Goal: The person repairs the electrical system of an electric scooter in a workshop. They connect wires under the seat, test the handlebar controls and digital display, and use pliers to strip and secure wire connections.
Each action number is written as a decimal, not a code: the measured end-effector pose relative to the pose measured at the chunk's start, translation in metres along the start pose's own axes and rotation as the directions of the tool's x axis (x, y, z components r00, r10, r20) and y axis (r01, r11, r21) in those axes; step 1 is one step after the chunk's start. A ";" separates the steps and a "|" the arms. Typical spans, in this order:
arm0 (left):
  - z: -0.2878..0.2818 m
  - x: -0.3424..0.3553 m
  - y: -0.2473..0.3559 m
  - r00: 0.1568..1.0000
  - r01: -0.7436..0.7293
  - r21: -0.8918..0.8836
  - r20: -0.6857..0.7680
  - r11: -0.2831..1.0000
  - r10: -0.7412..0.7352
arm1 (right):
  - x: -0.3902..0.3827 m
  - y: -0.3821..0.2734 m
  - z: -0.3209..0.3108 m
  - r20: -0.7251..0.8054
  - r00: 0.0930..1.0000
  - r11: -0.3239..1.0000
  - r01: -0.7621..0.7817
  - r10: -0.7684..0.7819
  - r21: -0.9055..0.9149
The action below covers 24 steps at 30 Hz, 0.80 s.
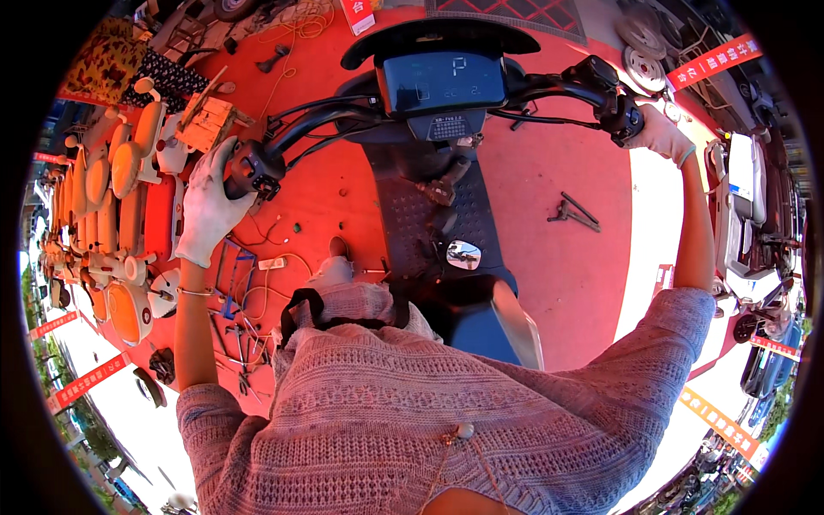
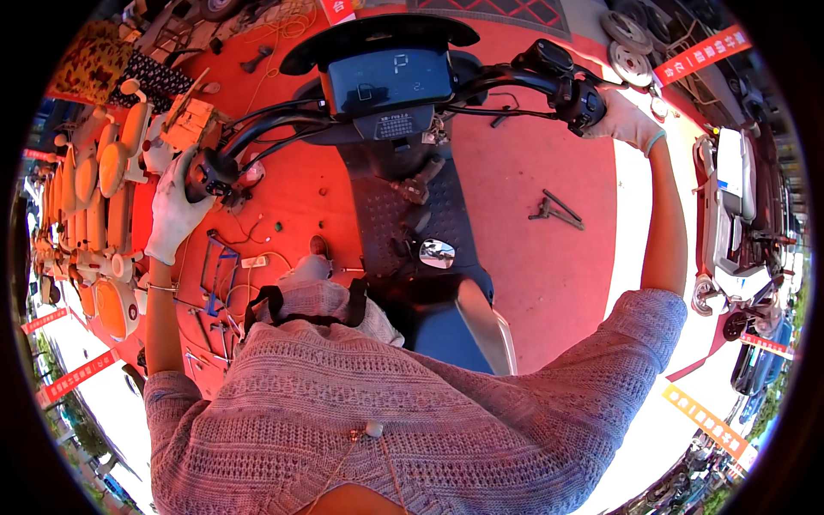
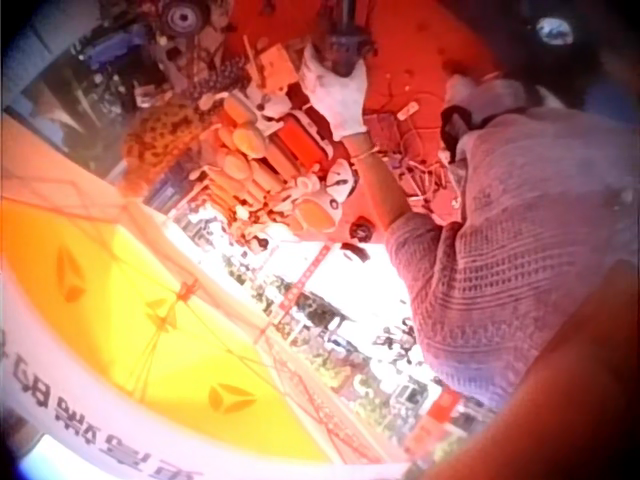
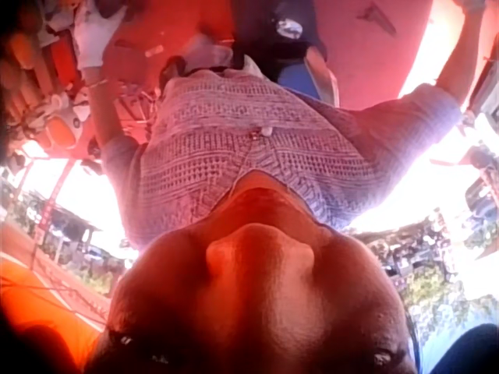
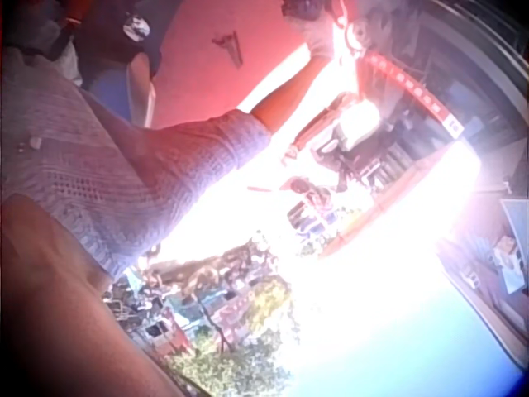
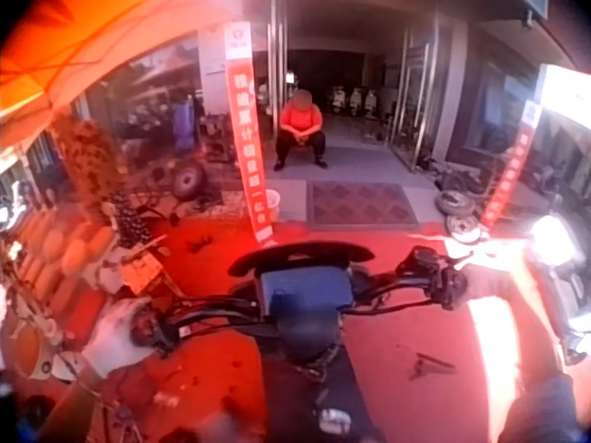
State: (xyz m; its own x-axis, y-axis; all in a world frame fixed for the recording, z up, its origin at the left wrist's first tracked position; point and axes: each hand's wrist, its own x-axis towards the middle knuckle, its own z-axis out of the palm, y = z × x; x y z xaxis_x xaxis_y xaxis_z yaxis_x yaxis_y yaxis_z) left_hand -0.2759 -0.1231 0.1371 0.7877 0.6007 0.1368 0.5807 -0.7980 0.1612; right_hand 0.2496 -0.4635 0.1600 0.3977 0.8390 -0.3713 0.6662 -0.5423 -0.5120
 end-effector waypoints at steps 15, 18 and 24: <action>0.001 0.001 0.001 1.000 0.015 -0.005 -0.015 1.000 -0.015 | -0.004 0.002 0.012 -0.217 0.960 0.973 0.205 -0.178 0.109; 0.001 -0.001 0.002 0.999 0.031 -0.004 -0.015 0.999 -0.031 | -0.007 -0.006 0.018 -0.314 0.927 0.977 0.172 -0.204 -0.127; 0.003 0.000 -0.001 1.000 0.021 0.007 -0.023 1.000 -0.020 | -0.001 0.036 0.042 -0.621 0.772 0.841 -0.244 -0.133 -0.483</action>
State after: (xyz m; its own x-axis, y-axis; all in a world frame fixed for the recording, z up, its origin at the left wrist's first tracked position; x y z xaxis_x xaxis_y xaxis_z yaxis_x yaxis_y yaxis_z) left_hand -0.2759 -0.1229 0.1341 0.7706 0.6179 0.1562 0.5982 -0.7858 0.1572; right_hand 0.2466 -0.4854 0.1093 0.6106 0.7471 0.2627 0.7680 -0.6395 0.0335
